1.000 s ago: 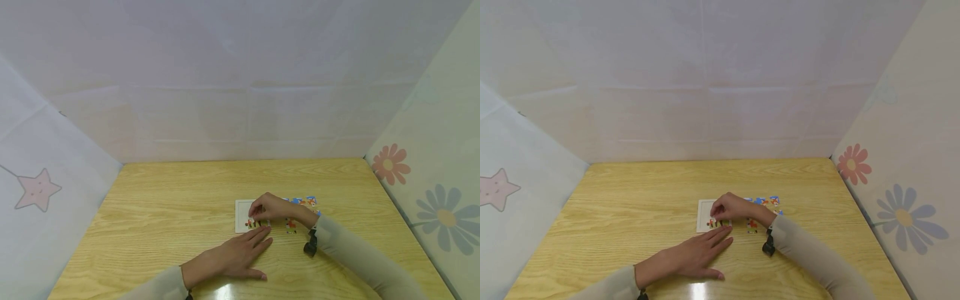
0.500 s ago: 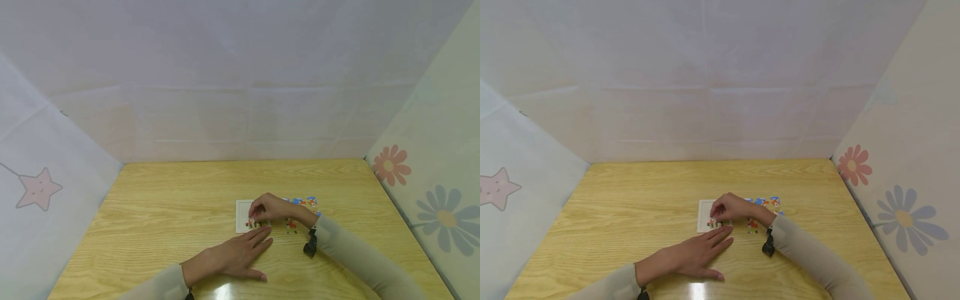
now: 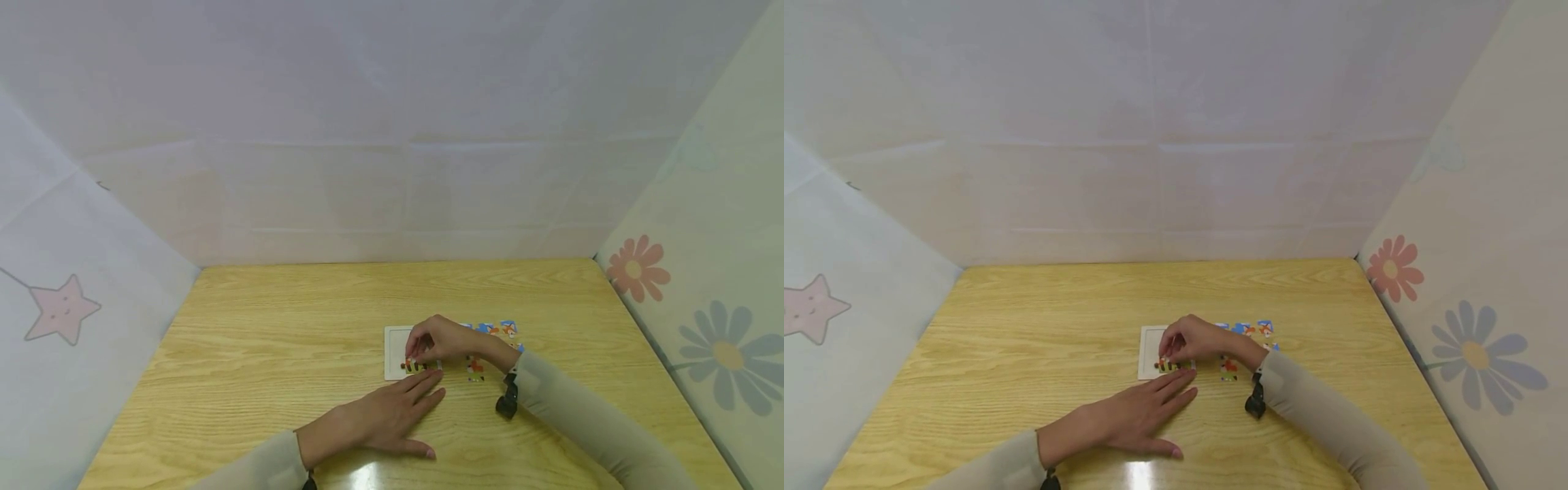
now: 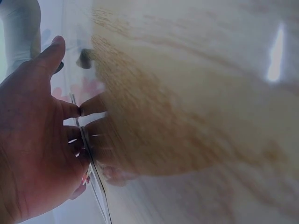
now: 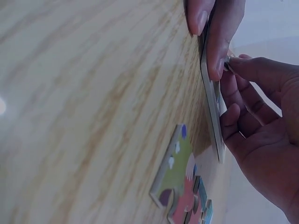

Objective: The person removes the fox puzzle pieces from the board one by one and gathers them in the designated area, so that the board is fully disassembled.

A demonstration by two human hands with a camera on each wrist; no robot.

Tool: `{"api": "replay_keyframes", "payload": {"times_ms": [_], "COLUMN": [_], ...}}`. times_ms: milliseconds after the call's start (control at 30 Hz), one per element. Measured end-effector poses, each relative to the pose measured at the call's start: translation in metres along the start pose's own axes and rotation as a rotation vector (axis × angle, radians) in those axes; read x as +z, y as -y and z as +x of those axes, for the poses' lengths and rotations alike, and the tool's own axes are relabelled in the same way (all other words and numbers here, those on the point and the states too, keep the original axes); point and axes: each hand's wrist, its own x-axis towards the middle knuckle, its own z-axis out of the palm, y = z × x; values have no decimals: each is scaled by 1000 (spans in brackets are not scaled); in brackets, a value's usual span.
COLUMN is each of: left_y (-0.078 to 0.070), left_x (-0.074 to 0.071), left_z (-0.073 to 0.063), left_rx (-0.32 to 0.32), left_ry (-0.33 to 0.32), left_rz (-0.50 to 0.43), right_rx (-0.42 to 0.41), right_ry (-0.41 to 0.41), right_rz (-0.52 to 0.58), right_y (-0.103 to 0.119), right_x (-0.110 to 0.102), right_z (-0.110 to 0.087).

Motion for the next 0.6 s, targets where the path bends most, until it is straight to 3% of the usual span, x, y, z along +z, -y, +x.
{"api": "replay_keyframes", "payload": {"times_ms": [367, 600], "left_y": [0, -3], "left_x": [-1, -1], "left_z": [0, -1], "left_rx": [-2, -5], "left_ry": [10, 1], "left_rz": [-11, 7], "right_rx": [25, 30], "right_ry": [31, -3], "right_rz": [19, 9], "right_y": [0, 1], "right_x": [-1, -1], "right_z": [1, -2]}}
